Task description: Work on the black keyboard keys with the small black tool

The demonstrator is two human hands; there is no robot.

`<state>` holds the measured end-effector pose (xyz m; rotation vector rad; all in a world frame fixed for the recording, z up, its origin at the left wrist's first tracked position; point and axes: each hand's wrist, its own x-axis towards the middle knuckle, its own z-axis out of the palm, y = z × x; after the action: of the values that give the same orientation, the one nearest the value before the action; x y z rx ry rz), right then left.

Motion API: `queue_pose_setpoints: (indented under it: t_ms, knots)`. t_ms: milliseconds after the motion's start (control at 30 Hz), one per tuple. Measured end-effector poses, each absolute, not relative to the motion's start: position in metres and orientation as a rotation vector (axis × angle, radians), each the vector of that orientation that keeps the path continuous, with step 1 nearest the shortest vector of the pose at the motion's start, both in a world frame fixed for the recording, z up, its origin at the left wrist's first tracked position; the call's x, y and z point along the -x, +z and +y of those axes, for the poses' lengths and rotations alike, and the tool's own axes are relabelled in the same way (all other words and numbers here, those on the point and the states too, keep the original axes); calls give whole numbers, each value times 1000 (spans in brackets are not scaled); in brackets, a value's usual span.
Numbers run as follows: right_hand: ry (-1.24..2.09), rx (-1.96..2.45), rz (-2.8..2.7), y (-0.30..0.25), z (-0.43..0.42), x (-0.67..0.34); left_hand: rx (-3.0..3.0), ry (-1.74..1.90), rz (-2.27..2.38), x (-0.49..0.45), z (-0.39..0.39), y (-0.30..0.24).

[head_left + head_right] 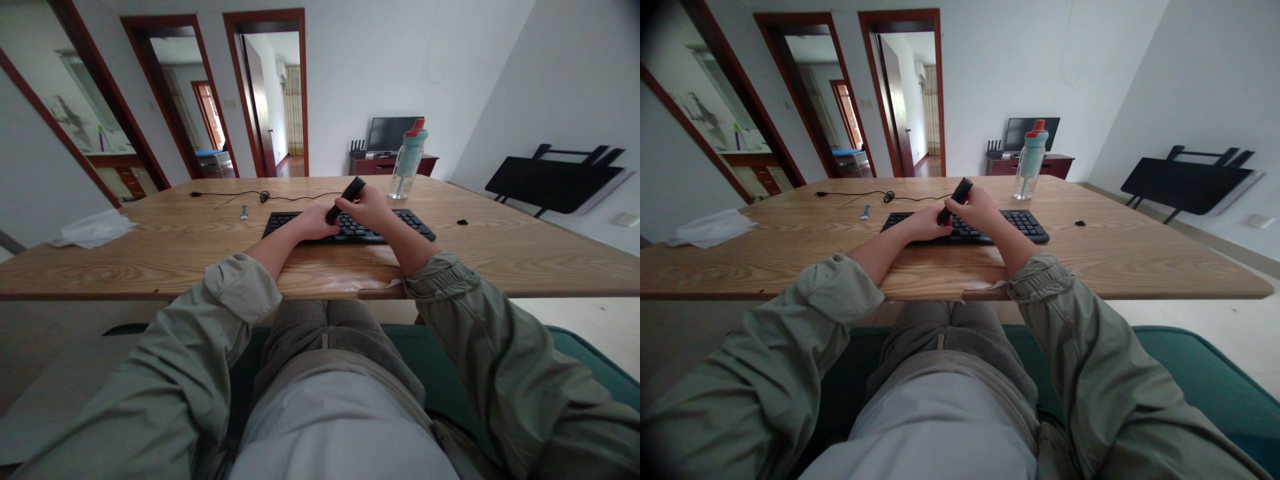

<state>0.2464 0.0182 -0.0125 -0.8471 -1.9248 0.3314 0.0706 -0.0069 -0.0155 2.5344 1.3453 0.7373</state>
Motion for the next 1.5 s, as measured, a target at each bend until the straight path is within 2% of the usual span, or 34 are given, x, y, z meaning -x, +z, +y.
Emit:
queue_pose_setpoints:
  t_ms: [200, 400, 600, 867, 1133, 1500]
  knots:
    - [313, 821, -1891, -13, 15, -245, -2485, 814, 1369, -75, -5, -16]
    - [524, 575, -2050, -32, 30, -251, -2312, 956, 1233, -70, 2, -22]
    - [169, 735, -2323, -47, 29, -268, -2174, 1066, 1162, -73, -2, -22]
    - [-259, 654, -2437, -50, 15, -266, -2078, 1197, 1213, -72, -1, -29]
    - [-373, 605, -2445, -53, 16, -263, -2049, 1213, 1277, -74, -4, -28]
    - [-321, 563, -2465, -53, 15, -260, -1999, 1267, 1284, -75, -8, -27]
